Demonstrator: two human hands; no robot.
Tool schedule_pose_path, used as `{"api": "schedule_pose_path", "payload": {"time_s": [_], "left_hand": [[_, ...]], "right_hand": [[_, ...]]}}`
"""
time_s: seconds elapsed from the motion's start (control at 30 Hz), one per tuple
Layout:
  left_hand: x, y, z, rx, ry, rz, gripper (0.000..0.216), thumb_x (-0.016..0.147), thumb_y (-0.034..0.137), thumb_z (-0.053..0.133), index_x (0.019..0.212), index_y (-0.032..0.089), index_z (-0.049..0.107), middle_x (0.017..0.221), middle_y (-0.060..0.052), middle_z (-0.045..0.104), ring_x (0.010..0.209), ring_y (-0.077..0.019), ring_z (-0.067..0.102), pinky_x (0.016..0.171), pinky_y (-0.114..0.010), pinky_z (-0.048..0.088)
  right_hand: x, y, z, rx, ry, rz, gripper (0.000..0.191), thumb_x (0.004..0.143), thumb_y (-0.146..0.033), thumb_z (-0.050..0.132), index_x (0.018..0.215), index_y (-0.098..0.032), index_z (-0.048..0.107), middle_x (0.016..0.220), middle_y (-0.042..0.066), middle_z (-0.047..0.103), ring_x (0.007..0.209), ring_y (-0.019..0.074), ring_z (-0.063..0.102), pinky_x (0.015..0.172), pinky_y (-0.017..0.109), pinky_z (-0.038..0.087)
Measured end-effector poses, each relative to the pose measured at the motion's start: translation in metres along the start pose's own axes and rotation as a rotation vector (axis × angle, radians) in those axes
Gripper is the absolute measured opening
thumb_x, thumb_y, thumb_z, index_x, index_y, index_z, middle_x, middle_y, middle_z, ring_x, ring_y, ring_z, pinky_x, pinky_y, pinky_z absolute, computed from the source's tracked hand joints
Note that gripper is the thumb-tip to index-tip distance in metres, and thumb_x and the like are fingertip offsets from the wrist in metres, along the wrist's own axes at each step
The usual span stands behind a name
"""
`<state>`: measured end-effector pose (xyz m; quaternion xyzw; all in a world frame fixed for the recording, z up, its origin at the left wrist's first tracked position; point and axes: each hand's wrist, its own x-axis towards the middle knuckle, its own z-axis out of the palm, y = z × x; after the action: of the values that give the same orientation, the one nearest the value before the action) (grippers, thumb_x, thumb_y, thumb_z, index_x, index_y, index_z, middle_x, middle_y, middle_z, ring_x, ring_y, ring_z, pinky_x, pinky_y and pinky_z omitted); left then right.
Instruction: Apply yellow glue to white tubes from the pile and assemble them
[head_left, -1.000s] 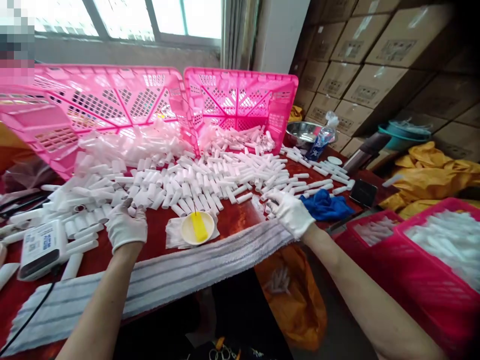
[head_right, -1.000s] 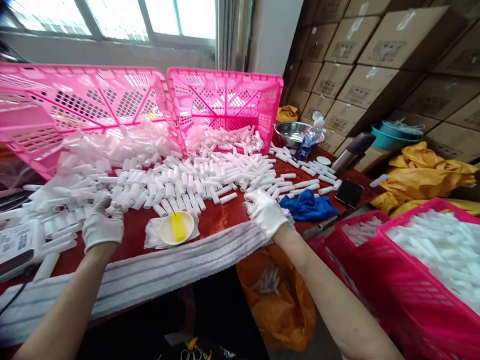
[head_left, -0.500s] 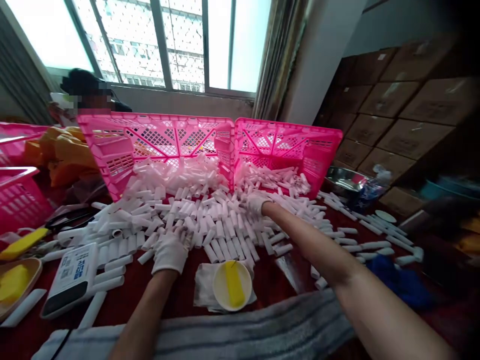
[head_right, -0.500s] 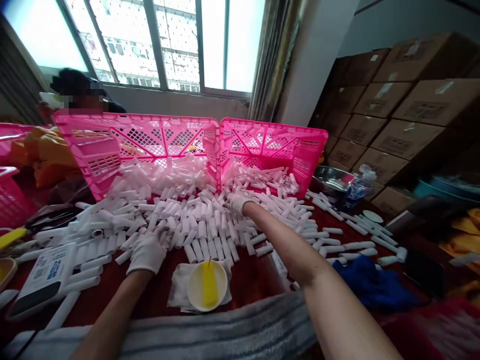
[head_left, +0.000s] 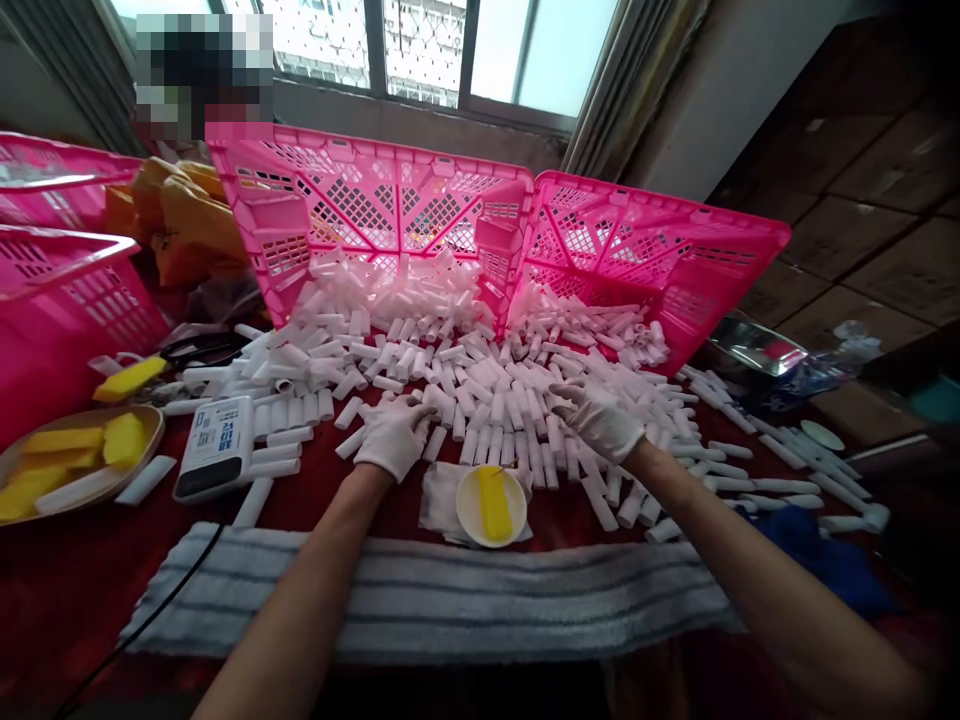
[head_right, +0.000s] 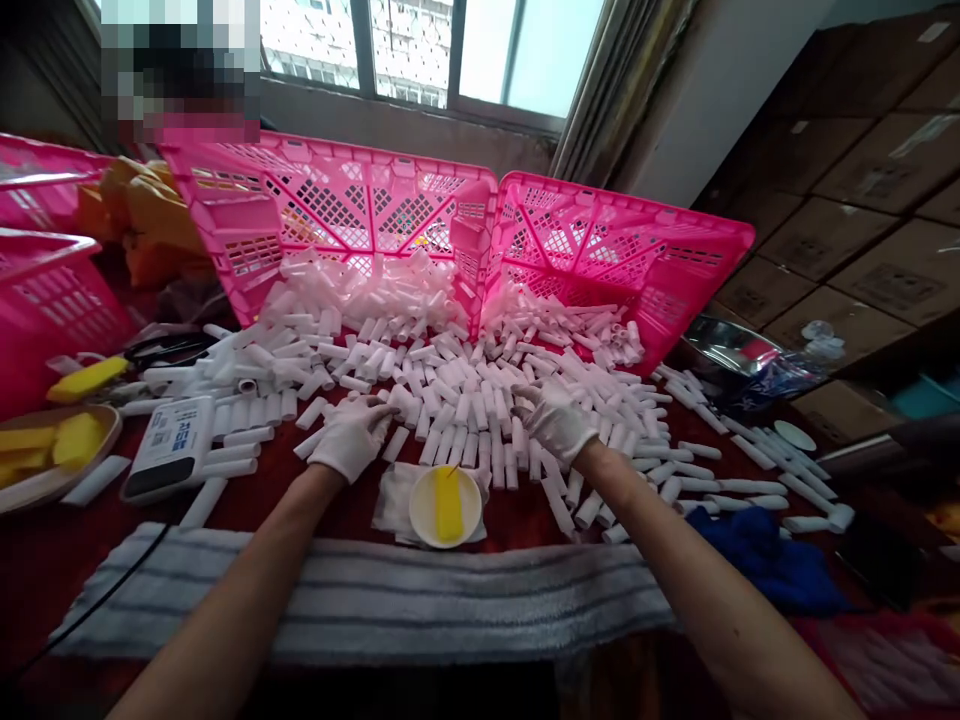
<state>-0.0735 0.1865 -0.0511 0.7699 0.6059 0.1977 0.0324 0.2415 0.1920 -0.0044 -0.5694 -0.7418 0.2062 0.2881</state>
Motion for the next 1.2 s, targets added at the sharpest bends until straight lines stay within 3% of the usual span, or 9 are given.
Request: {"api": "schedule_pose_path", "payload": {"time_s": [0.13, 0.23, 0.3, 0.37, 0.47, 0.63, 0.83, 1.07, 1.2], "left_hand": [[-0.005, 0.014, -0.017, 0.012, -0.017, 0.026, 0.032, 0.08, 0.025, 0.044, 0.105, 0.027, 0.064, 0.119, -0.004, 0.055, 0.111, -0.0277, 0.045, 0.094, -0.043, 0.032], [-0.02, 0.03, -0.033, -0.066, -0.051, 0.053, 0.039, 0.077, 0.035, 0.05, 0.114, 0.024, 0.058, 0.124, -0.006, 0.051, 0.116, -0.0273, 0.042, 0.098, -0.04, 0.031], [-0.038, 0.041, -0.036, -0.18, -0.142, 0.098, 0.061, 0.068, 0.048, 0.061, 0.122, 0.023, 0.051, 0.124, -0.006, 0.051, 0.114, -0.0264, 0.045, 0.097, -0.036, 0.034], [-0.057, 0.049, -0.031, -0.287, -0.237, 0.121, 0.092, 0.051, 0.057, 0.07, 0.13, 0.021, 0.041, 0.127, -0.008, 0.048, 0.114, -0.0261, 0.046, 0.096, -0.033, 0.037], [-0.08, 0.056, -0.016, -0.309, -0.281, 0.08, 0.119, 0.032, 0.059, 0.076, 0.136, 0.019, 0.032, 0.132, -0.009, 0.044, 0.118, -0.0293, 0.041, 0.098, -0.034, 0.035], [-0.083, 0.057, -0.001, -0.237, -0.277, 0.103, 0.111, 0.036, 0.066, 0.071, 0.133, 0.028, 0.036, 0.124, -0.006, 0.05, 0.117, -0.0319, 0.039, 0.098, -0.039, 0.032], [-0.083, 0.058, -0.001, -0.193, -0.272, 0.093, 0.112, 0.033, 0.073, 0.066, 0.132, 0.032, 0.037, 0.122, -0.006, 0.05, 0.112, -0.0336, 0.042, 0.091, -0.042, 0.035], [-0.087, 0.058, -0.003, -0.213, -0.24, 0.108, 0.099, 0.04, 0.075, 0.063, 0.128, 0.032, 0.043, 0.118, -0.006, 0.052, 0.111, -0.0339, 0.042, 0.088, -0.044, 0.036], [-0.087, 0.057, -0.002, -0.219, -0.229, 0.1, 0.1, 0.039, 0.075, 0.062, 0.127, 0.031, 0.044, 0.117, -0.006, 0.052, 0.108, -0.034, 0.043, 0.086, -0.044, 0.037]], "right_hand": [[-0.045, -0.05, 0.018, 0.135, -0.135, -0.078, 0.049, 0.071, -0.035, 0.064, 0.117, -0.02, 0.057, 0.096, 0.005, 0.063, 0.075, 0.0142, 0.058, 0.072, 0.028, 0.049], [-0.057, -0.073, 0.044, 0.312, -0.254, -0.036, 0.039, 0.075, -0.034, 0.059, 0.111, -0.019, 0.059, 0.095, 0.005, 0.064, 0.079, 0.0137, 0.06, 0.072, 0.026, 0.049], [-0.056, -0.077, 0.06, 0.374, -0.26, -0.015, 0.026, 0.08, -0.035, 0.051, 0.094, -0.017, 0.064, 0.086, 0.005, 0.065, 0.078, 0.0137, 0.059, 0.071, 0.025, 0.048], [-0.053, -0.075, 0.071, 0.388, -0.232, -0.01, 0.027, 0.082, -0.037, 0.047, 0.079, -0.016, 0.064, 0.076, 0.004, 0.064, 0.072, 0.0135, 0.058, 0.066, 0.024, 0.048], [-0.052, -0.073, 0.076, 0.421, -0.18, -0.006, 0.027, 0.081, -0.04, 0.047, 0.076, -0.017, 0.061, 0.07, 0.003, 0.061, 0.065, 0.0125, 0.056, 0.059, 0.023, 0.046], [-0.06, -0.078, 0.075, 0.371, -0.129, -0.029, 0.026, 0.081, -0.041, 0.047, 0.08, -0.017, 0.058, 0.072, 0.003, 0.06, 0.065, 0.0126, 0.055, 0.06, 0.024, 0.046], [-0.061, -0.085, 0.079, 0.3, -0.225, -0.036, 0.024, 0.078, -0.042, 0.05, 0.076, -0.019, 0.056, 0.068, 0.002, 0.059, 0.062, 0.0129, 0.055, 0.059, 0.024, 0.047], [-0.062, -0.111, 0.038, 0.372, 0.029, 0.167, 0.031, 0.078, -0.049, 0.052, 0.083, -0.018, 0.057, 0.067, 0.004, 0.063, 0.057, 0.0127, 0.058, 0.051, 0.023, 0.046], [-0.072, -0.115, 0.056, 0.348, -0.054, 0.22, 0.025, 0.075, -0.044, 0.056, 0.077, -0.019, 0.058, 0.063, 0.003, 0.063, 0.054, 0.0139, 0.058, 0.05, 0.024, 0.046]]}}
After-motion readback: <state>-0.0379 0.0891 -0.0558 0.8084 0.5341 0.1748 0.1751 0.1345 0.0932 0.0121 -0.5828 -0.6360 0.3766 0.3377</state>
